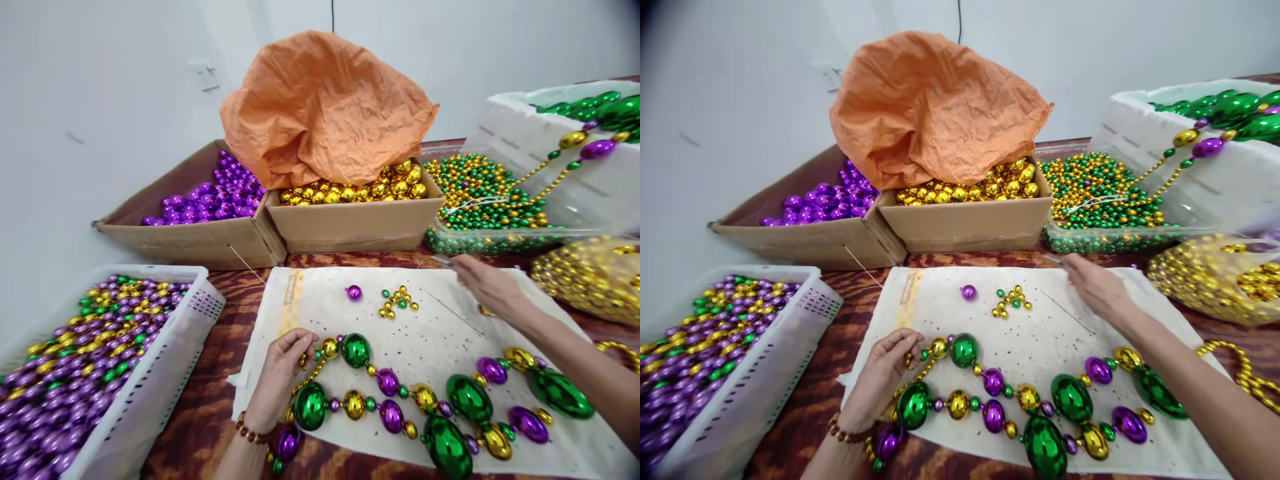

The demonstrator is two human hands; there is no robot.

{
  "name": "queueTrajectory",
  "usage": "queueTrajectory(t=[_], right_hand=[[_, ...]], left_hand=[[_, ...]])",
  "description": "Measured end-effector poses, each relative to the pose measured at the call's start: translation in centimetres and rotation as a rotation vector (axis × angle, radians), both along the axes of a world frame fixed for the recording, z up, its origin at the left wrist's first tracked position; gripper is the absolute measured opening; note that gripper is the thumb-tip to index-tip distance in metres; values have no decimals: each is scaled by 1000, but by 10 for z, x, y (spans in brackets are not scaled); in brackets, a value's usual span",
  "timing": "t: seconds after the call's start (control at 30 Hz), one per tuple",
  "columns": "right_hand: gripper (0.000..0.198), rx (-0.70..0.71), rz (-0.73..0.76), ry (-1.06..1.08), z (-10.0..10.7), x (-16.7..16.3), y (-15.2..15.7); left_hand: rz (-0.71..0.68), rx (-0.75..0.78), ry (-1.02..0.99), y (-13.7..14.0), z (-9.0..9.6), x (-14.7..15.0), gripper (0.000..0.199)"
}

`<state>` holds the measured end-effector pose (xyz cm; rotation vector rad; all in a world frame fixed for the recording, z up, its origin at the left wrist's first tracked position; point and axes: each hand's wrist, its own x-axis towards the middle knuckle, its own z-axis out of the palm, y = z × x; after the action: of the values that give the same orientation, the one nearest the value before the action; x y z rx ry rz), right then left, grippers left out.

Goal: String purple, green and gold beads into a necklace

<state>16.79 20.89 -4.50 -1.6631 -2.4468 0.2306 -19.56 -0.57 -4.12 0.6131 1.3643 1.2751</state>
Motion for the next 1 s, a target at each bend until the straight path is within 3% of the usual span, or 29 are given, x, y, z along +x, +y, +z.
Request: queueTrajectory(t=[0.1,0.27,0.4,0.77,1.0], right_hand=[[30,-79,252,65,15,-73,-14],[37,-376,650,178,52,-183,-43],[34,-506,749,159,67,-235,-46],[30,-682,778,169,70,-269,-38],[21,-644,686,271,58,-269,-40]], left_hand=[[-11,-8,3,-4,0,2,21],[4,-7,51,-7,0,4,23],[-11,20,102,-8,0,5,23],[-56,42,146,-8,2,6,25],[-54,40,139,-9,-2,5,26]])
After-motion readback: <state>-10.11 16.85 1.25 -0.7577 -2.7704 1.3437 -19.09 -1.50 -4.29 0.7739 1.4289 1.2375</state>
